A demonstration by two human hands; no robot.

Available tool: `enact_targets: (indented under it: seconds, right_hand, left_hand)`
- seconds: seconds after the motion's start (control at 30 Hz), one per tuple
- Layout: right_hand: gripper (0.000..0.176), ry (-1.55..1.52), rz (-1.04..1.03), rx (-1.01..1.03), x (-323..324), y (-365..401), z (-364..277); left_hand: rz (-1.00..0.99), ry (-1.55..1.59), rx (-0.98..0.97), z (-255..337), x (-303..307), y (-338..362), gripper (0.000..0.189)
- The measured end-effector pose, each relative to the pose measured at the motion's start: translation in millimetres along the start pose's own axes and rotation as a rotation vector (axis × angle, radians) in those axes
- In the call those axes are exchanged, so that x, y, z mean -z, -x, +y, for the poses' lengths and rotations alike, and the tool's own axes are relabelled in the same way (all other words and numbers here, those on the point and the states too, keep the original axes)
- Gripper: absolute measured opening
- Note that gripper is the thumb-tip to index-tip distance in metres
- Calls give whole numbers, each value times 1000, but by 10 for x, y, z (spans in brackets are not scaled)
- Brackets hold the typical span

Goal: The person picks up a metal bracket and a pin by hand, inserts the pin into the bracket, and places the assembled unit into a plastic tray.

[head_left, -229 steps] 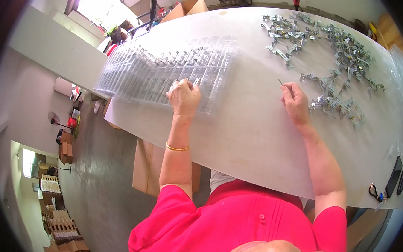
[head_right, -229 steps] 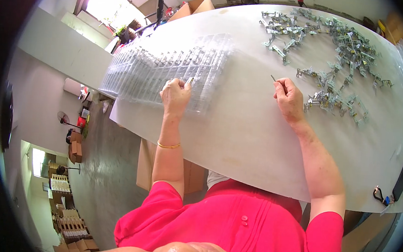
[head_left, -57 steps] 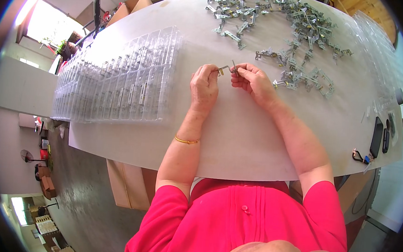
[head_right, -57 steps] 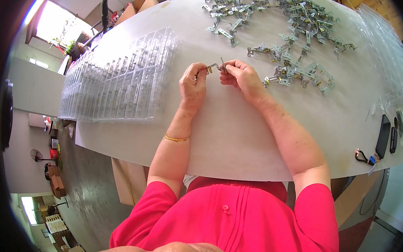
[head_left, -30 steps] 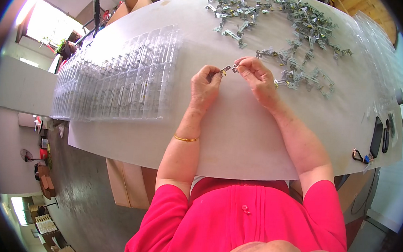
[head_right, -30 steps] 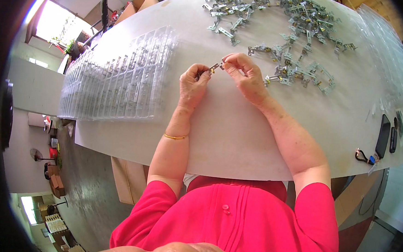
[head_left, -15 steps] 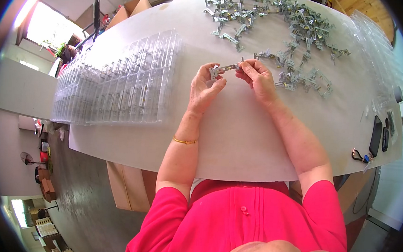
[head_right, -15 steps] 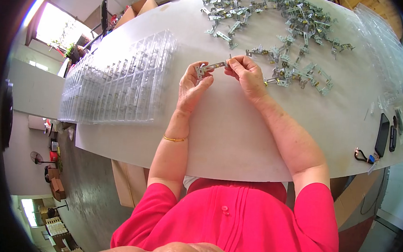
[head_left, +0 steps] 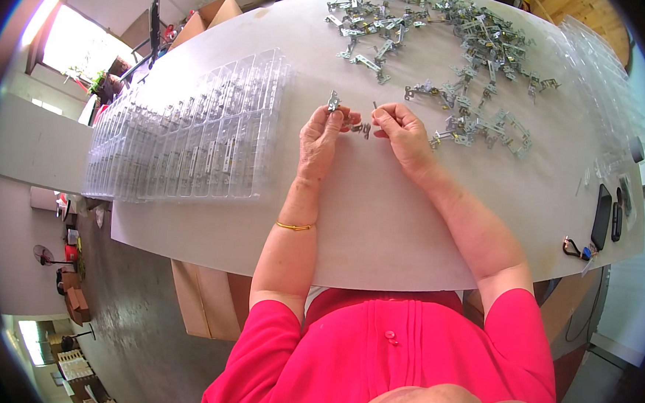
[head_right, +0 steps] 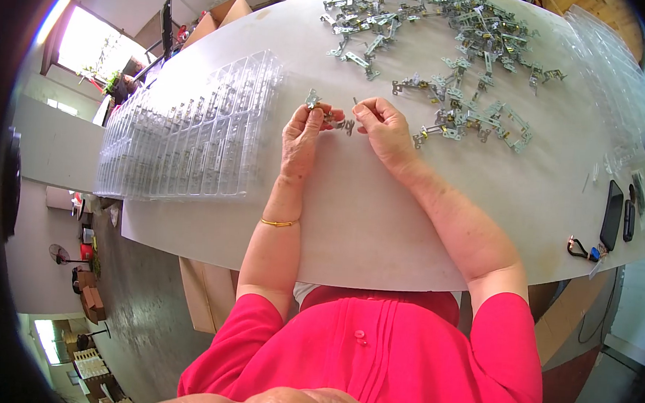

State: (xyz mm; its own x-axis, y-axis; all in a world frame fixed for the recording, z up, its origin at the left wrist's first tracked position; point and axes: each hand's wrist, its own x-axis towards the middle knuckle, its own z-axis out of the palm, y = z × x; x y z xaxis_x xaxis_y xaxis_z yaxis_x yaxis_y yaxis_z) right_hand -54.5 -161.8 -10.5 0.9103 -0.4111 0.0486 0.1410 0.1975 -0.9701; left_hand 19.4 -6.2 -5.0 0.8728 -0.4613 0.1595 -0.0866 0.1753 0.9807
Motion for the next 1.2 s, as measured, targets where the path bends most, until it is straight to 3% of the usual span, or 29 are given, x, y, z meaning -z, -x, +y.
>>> enact_targets:
  seconds: [0.13,0.2,0.47,0.73,0.9,1.2]
  right_hand:
    - [16,-52,-95,-55,-35,81,-144]
    - [16,25,-134,10,-53,91,-140]
    - [16,88,-127,41,-68,123,-184]
    - [14,129,-108,76,-60,102,-148]
    - [17,350,-60,142,-29,100,-191]
    - [21,241,-152,59,-35,112,-229]
  left_hand:
    - [-17,36,27,-6,-13,23,23]
    - [-34,-15,42,0,3,25,23]
    - [-81,-175,93,11,33,32,29]
    - [-17,-340,3,23,15,35,26]
    - [22,-452,-46,64,3,39,21]
    - [-37,-577,-134,126,-61,87,15]
